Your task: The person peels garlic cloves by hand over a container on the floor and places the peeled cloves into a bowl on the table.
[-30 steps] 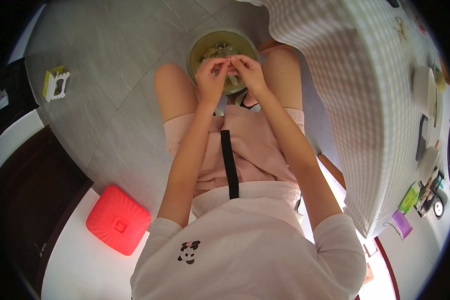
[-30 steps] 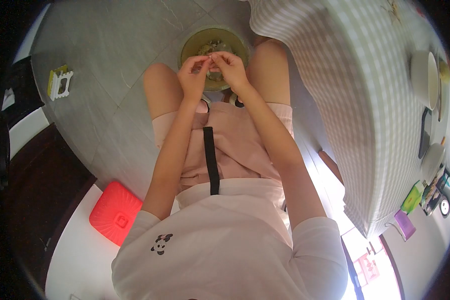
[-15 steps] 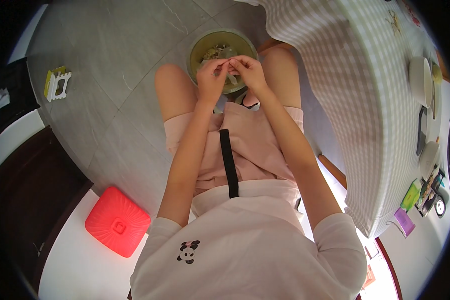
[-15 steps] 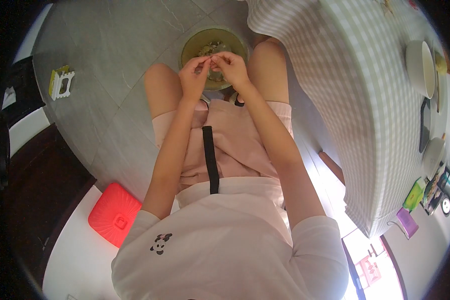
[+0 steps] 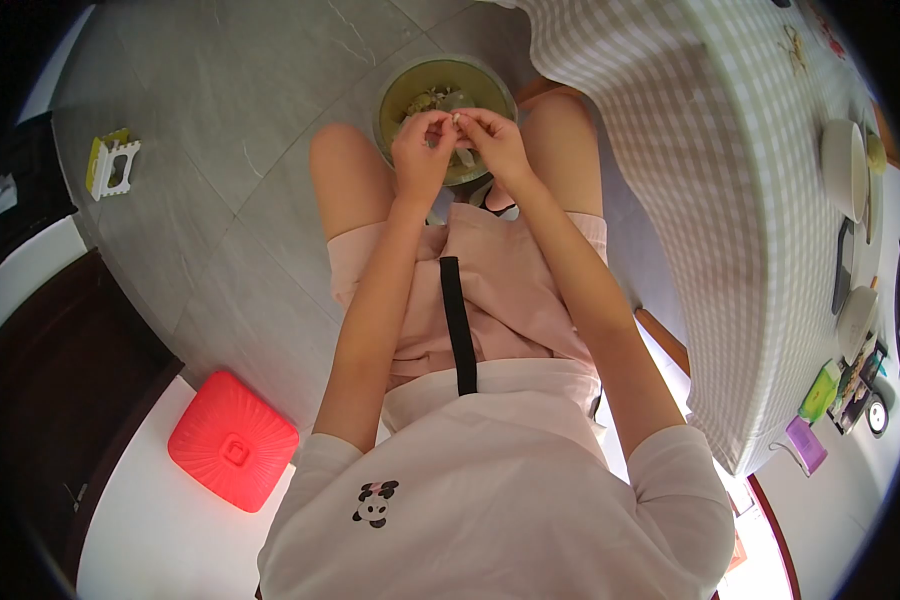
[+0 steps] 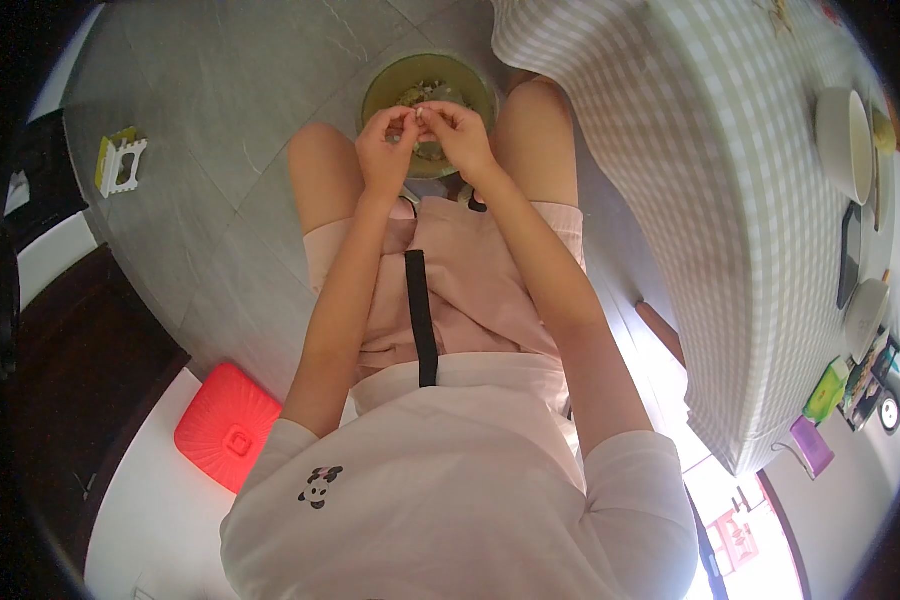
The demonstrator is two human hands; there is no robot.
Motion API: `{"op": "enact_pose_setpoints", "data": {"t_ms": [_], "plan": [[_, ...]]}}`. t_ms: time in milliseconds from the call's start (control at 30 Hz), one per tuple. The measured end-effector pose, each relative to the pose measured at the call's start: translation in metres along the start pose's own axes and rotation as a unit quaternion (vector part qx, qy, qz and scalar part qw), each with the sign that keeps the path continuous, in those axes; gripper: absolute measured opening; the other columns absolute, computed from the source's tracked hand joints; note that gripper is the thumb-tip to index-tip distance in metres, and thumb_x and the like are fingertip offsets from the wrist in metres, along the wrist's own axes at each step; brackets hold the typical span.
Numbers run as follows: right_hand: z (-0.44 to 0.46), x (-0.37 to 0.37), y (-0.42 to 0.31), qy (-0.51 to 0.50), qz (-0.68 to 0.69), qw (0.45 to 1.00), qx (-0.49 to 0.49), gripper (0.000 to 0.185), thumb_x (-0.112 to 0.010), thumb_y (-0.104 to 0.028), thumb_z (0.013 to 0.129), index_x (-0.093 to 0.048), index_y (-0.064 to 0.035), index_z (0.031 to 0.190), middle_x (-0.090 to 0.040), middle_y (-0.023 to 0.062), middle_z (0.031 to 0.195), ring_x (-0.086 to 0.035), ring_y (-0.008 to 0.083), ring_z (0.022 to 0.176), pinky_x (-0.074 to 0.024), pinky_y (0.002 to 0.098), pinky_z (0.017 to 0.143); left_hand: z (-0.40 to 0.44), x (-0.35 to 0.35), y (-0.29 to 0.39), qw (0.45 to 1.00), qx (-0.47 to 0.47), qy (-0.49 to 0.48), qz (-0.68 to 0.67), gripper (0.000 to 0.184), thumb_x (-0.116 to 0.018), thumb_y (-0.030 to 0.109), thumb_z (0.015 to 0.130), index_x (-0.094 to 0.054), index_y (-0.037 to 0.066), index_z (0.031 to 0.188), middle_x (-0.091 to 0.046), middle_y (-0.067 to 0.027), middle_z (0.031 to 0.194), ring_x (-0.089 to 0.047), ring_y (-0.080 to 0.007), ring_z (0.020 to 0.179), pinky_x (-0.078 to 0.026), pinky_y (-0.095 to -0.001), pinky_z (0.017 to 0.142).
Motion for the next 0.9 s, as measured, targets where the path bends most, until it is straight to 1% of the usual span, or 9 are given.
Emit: {"op": "enact_pose_setpoints", "data": {"t_ms": [67,167,267,333,367,433,533,867,900], "plan": [[-0.0001,-0.0007,-0.0009,0.001,0.003,1.000,-0.003,0.019,-0.048,-0.008,0.082,-0.054,0.0048,0.095,-0.058,0.0087,0.085,-0.056,0.0135,0.075,-0.0486,0.0249,0.066,0.0002,-0.0015,-0.0024,1.000,0.004,0.001,-0.008,0.008,-0.057,0.004,0.073,-0.057,0.000,0.079,-0.057,-0.0056,0.071,-0.054,-0.0100,0.060,-0.044,-0.0216,0.056],[0.0004,-0.0008,-0.0003,-0.001,0.016,1.000,-0.013,0.019,-0.048,-0.008,0.082,-0.054,0.0044,0.095,-0.057,0.0086,0.086,-0.056,0.0132,0.074,-0.0483,0.0247,0.066,-0.0007,-0.0030,-0.0059,0.999,0.018,0.014,-0.024,0.007,-0.055,0.004,0.073,-0.055,0.000,0.079,-0.056,-0.0079,0.072,-0.055,-0.0138,0.061,-0.044,-0.0234,0.054],[0.0015,0.0000,0.0007,0.005,0.008,1.000,-0.007,0.018,-0.048,-0.007,0.082,-0.054,0.0045,0.094,-0.058,0.0084,0.084,-0.056,0.0132,0.073,-0.0482,0.0241,0.065,-0.0004,-0.0024,-0.0044,0.998,0.048,0.016,-0.034,0.008,-0.056,0.004,0.074,-0.057,0.000,0.080,-0.057,-0.0077,0.072,-0.055,-0.0128,0.061,-0.044,-0.0232,0.055],[0.0046,0.0028,0.0039,-0.001,-0.024,0.999,0.036,0.017,-0.049,-0.006,0.081,-0.055,0.0047,0.093,-0.058,0.0082,0.081,-0.056,0.0123,0.070,-0.0482,0.0235,0.062,-0.0007,-0.0025,-0.0054,0.996,0.055,-0.005,-0.063,0.011,-0.058,0.008,0.075,-0.060,-0.001,0.082,-0.059,-0.0051,0.074,-0.054,-0.0090,0.063,-0.043,-0.0206,0.057],[0.0048,0.0051,0.0065,0.000,-0.024,0.999,0.036,0.017,-0.049,-0.006,0.081,-0.055,0.0047,0.093,-0.058,0.0082,0.081,-0.056,0.0123,0.070,-0.0482,0.0235,0.062,-0.0005,-0.0019,-0.0057,0.996,0.055,-0.005,-0.063,0.011,-0.058,0.008,0.075,-0.060,-0.001,0.082,-0.059,-0.0051,0.074,-0.054,-0.0090,0.063,-0.043,-0.0206,0.057],[0.0034,0.0063,0.0042,0.007,-0.110,0.991,0.075,0.015,-0.050,-0.005,0.080,-0.056,0.0045,0.091,-0.059,0.0086,0.078,-0.056,0.0115,0.067,-0.0481,0.0229,0.060,0.0000,-0.0014,-0.0056,0.998,0.041,-0.013,-0.040,0.011,-0.059,0.008,0.074,-0.061,0.000,0.082,-0.059,-0.0056,0.073,-0.055,-0.0091,0.063,-0.044,-0.0206,0.058],[0.0022,0.0065,0.0033,0.007,-0.142,0.985,0.098,0.015,-0.051,-0.005,0.080,-0.056,0.0041,0.090,-0.059,0.0087,0.076,-0.056,0.0108,0.066,-0.0480,0.0224,0.059,-0.0008,-0.0009,-0.0017,0.999,0.042,-0.016,-0.023,0.011,-0.059,0.007,0.074,-0.060,-0.001,0.081,-0.060,-0.0058,0.071,-0.055,-0.0090,0.062,-0.044,-0.0205,0.058],[-0.0003,0.0038,0.0008,0.018,-0.122,0.988,0.088,0.014,-0.052,-0.005,0.079,-0.056,0.0045,0.089,-0.059,0.0089,0.076,-0.056,0.0106,0.064,-0.0467,0.0219,0.056,-0.0008,-0.0006,-0.0055,0.997,0.060,-0.015,-0.039,0.011,-0.059,0.007,0.074,-0.060,-0.001,0.081,-0.060,-0.0047,0.071,-0.055,-0.0079,0.064,-0.044,-0.0197,0.058],[0.0000,0.0047,0.0001,0.020,-0.143,0.985,0.096,0.014,-0.052,-0.005,0.079,-0.057,0.0042,0.088,-0.059,0.0089,0.076,-0.056,0.0105,0.063,-0.0459,0.0218,0.056,-0.0008,-0.0013,-0.0056,0.996,0.060,-0.020,-0.057,0.011,-0.058,0.007,0.075,-0.060,-0.001,0.081,-0.060,-0.0044,0.072,-0.055,-0.0079,0.064,-0.044,-0.0196,0.058]]}}
Point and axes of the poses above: each hand's wrist, its own z-axis towards the middle knuckle, its own x-axis out of the back of the hand, y = z × x, the point moved 3 cm from there along z, towards the middle knuckle
